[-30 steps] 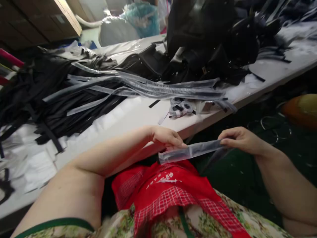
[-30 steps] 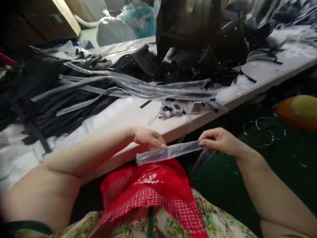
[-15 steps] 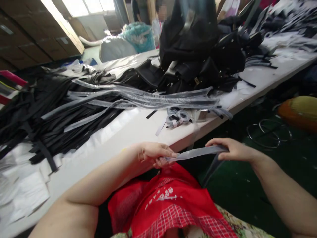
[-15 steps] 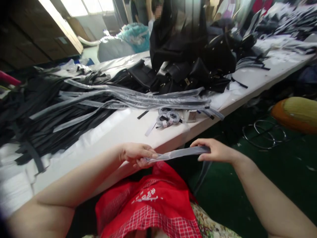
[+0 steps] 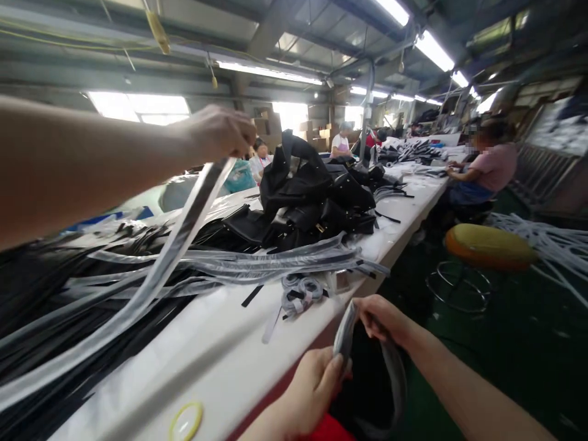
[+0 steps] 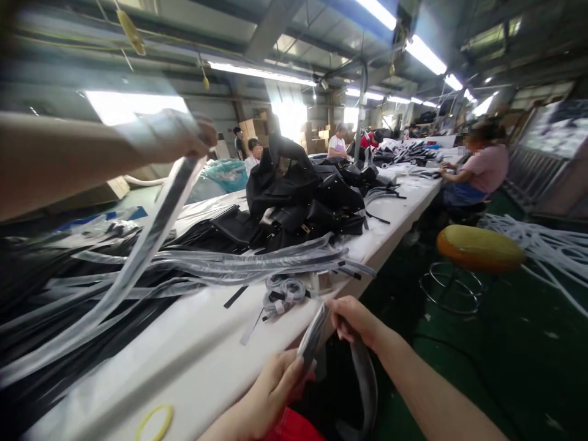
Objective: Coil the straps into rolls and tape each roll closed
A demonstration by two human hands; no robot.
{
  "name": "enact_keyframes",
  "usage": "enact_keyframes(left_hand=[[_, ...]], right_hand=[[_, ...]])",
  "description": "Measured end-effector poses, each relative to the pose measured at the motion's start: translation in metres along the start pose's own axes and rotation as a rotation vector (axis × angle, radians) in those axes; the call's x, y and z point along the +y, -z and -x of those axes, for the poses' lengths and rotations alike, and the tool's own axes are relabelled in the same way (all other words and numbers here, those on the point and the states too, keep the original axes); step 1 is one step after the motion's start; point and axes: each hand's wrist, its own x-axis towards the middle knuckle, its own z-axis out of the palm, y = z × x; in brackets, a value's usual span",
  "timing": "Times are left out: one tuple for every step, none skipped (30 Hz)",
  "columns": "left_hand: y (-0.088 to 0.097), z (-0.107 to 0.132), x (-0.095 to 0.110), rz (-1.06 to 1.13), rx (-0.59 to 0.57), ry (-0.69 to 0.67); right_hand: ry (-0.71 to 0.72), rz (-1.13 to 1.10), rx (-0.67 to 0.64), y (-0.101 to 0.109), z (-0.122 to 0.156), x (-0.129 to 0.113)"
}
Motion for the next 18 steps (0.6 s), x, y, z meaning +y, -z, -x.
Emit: enact_keyframes(left_hand=[[-0.007, 0.001, 0.002, 0.079, -0.005, 0.038], [-0.012, 0.000, 0.004, 0.166, 0.000, 0.083], [-0.016, -0.003, 0.008, 0.248, 0.004, 0.118], [-0.017, -0.008, 0.012, 0.315, 0.010, 0.129], [-0.016, -0.013, 0.015, 0.352, 0.039, 0.108], [-0.014, -0.017, 0.017, 0.339, 0.114, 0.061], [-0.011, -0.020, 0.017, 0.269, 0.228, -0.001], [-0.007, -0.021, 0.015, 0.154, 0.350, -0.068], [-0.004, -0.021, 0.011, 0.018, 0.450, -0.129], [-0.002, -0.019, 0.005, -0.111, 0.499, -0.181], [0.000, -0.015, -0.001, -0.217, 0.485, -0.221], [-0.001, -0.011, -0.007, -0.289, 0.433, -0.245], [-0.002, -0.007, -0.010, -0.327, 0.368, -0.247], [-0.005, -0.004, -0.011, -0.328, 0.310, -0.221], [-0.009, -0.001, -0.010, -0.282, 0.260, -0.166], [-0.013, 0.000, -0.005, -0.185, 0.208, -0.090], [-0.017, 0.000, 0.003, -0.044, 0.152, -0.008], [-0.020, -0.002, 0.012, 0.122, 0.089, 0.058]], right_hand=[[0.033, 0.187, 0.050, 0.005, -0.005, 0.006], [0.095, 0.343, 0.065, 0.002, -0.006, 0.012], [0.170, 0.437, 0.045, -0.008, -0.005, 0.019], [0.233, 0.456, -0.018, -0.024, 0.000, 0.026], [0.257, 0.412, -0.122, -0.045, 0.009, 0.033], [0.227, 0.325, -0.247, -0.068, 0.019, 0.038], [0.163, 0.218, -0.371, -0.089, 0.031, 0.042], [0.088, 0.107, -0.479, -0.105, 0.042, 0.044], [0.021, 0.009, -0.567, -0.115, 0.052, 0.043], [-0.026, -0.072, -0.626, -0.116, 0.060, 0.039], [-0.047, -0.127, -0.628, -0.109, 0.065, 0.033], [-0.043, -0.146, -0.568, -0.094, 0.065, 0.025], [-0.018, -0.129, -0.449, -0.075, 0.062, 0.016], [0.017, -0.059, -0.286, -0.053, 0.056, 0.008], [0.077, 0.047, -0.109, -0.034, 0.049, 0.001], [0.163, 0.165, 0.037, -0.019, 0.041, -0.003], [0.240, 0.270, 0.111, -0.011, 0.035, -0.004], [0.294, 0.338, 0.107, -0.012, 0.031, -0.002]])
